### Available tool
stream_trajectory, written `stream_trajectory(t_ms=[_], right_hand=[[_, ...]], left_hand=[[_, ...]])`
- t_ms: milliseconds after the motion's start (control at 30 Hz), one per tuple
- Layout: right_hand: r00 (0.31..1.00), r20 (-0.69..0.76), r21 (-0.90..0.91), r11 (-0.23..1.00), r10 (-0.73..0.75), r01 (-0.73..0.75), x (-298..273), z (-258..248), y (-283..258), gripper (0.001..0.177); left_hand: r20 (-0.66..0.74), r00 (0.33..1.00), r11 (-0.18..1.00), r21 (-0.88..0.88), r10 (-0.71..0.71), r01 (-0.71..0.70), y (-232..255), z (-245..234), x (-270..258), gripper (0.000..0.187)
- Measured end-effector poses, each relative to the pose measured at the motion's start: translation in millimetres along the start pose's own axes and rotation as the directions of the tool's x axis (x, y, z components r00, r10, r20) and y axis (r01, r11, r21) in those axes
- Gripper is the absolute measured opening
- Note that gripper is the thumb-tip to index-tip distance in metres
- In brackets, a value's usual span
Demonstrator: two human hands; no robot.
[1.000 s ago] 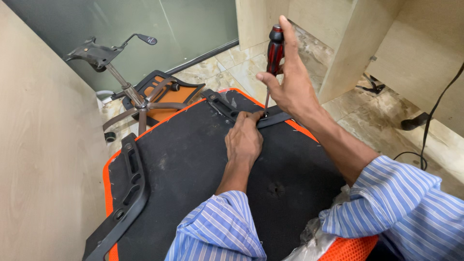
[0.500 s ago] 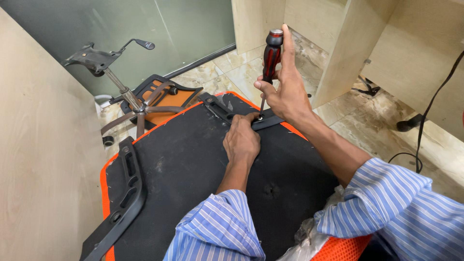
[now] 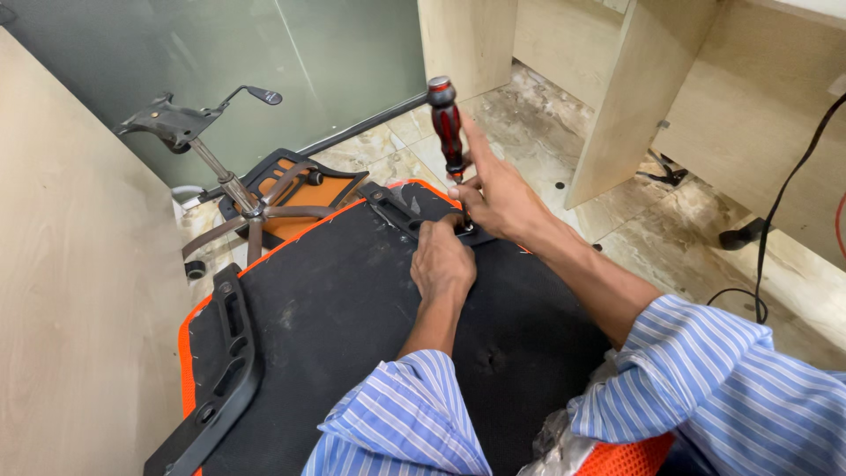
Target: The person uses a screwdriver to tighten screws into a black plastic bracket attached to the underside of an orange and black office chair seat. The person works on multiple screw holes in sequence, securing the bracket to the seat.
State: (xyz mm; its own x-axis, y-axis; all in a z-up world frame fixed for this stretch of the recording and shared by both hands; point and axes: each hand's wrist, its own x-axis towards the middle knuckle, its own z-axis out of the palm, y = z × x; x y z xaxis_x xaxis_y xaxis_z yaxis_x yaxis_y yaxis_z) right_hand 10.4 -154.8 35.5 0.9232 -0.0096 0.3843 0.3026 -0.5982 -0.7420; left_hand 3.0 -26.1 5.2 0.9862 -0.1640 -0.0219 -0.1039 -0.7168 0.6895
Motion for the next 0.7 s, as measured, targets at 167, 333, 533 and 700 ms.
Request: stream_trajectory(t_ms=[167, 333, 533, 700], right_hand=[[0.994, 0.098, 0.017, 0.998, 0.057, -0.059, -1, 7, 19, 0.046], [0.982, 0.128, 0.076, 0.986, 0.136, -0.146, 2, 3, 26, 0.049], [0.963, 0.234, 0.105, 0.981, 0.134, -0.162, 6, -1, 31, 0.047], [0.95, 0.279, 0.139, 0.973, 0.139, -0.183, 8, -5, 35, 0.046]], left_hand=[[-0.01, 0.999, 0.999, 0.014, -0.036, 0.037, 5, 6, -5, 0.048], [-0.029, 0.998, 0.999, 0.001, -0.053, 0.053, 6, 11, -3, 0.047], [-0.068, 0.998, 0.999, -0.044, -0.015, 0.012, 0, 12, -3, 0.039], [-0.065, 0.998, 0.997, -0.072, -0.017, 0.013, 0, 7, 1, 0.028]])
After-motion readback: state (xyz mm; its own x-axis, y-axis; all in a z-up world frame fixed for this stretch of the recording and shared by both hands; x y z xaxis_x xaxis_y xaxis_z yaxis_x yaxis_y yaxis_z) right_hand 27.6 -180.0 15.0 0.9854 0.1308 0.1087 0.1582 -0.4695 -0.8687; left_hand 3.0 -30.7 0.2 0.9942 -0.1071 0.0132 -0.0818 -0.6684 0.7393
